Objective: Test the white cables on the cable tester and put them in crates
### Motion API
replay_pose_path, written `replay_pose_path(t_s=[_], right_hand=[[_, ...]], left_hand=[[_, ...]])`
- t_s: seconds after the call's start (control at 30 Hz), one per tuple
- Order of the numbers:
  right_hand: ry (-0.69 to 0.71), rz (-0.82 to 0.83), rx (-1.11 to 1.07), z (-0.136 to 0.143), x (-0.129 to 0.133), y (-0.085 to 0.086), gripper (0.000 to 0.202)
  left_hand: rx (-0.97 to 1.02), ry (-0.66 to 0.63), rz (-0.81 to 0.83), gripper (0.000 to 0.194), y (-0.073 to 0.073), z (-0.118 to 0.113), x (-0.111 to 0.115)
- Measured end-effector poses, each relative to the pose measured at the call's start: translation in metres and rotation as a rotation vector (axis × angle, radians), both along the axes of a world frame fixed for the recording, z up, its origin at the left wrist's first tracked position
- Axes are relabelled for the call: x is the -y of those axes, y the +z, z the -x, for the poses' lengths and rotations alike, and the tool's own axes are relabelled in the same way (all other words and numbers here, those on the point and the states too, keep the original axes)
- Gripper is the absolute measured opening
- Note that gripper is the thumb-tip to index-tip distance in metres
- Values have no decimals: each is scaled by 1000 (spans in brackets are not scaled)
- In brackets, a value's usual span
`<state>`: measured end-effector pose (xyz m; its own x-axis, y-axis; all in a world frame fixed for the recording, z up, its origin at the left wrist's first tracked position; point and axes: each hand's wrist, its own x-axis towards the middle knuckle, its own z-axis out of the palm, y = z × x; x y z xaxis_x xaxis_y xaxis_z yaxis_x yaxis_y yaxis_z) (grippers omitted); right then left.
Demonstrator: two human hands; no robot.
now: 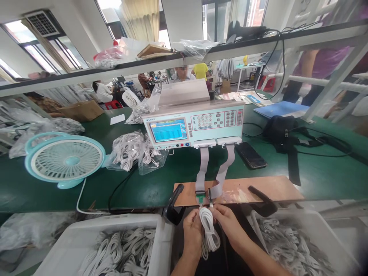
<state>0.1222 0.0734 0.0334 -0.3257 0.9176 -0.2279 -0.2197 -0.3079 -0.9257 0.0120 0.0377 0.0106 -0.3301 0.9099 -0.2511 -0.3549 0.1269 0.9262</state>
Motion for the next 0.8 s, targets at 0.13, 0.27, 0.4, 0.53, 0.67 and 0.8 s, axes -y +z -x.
replay_pose_path(t_s=[0.13,0.27,0.4,0.53,0.67,0.8], right_hand=[[2,23,-16,1,2,-2,46],[-28,41,-41,4,2,-10,47],[-27,56,-79,8,-3,-17,46],[-38,63,-115,11,-5,-20,45],[-63,54,-117,11,-3,-19,42],[-65,27,-144,12,-2,-20,41]], left_hand=[[-28,-33,-12,29,0,2,-2],[-72,-38,-6,35,4,5,-10],[-127,-11,3,41,4,7,-19],[-144,-19,24,41,0,9,-22],[-148,-22,31,36,-5,10,-22],[-137,-4,32,35,-7,9,-21]])
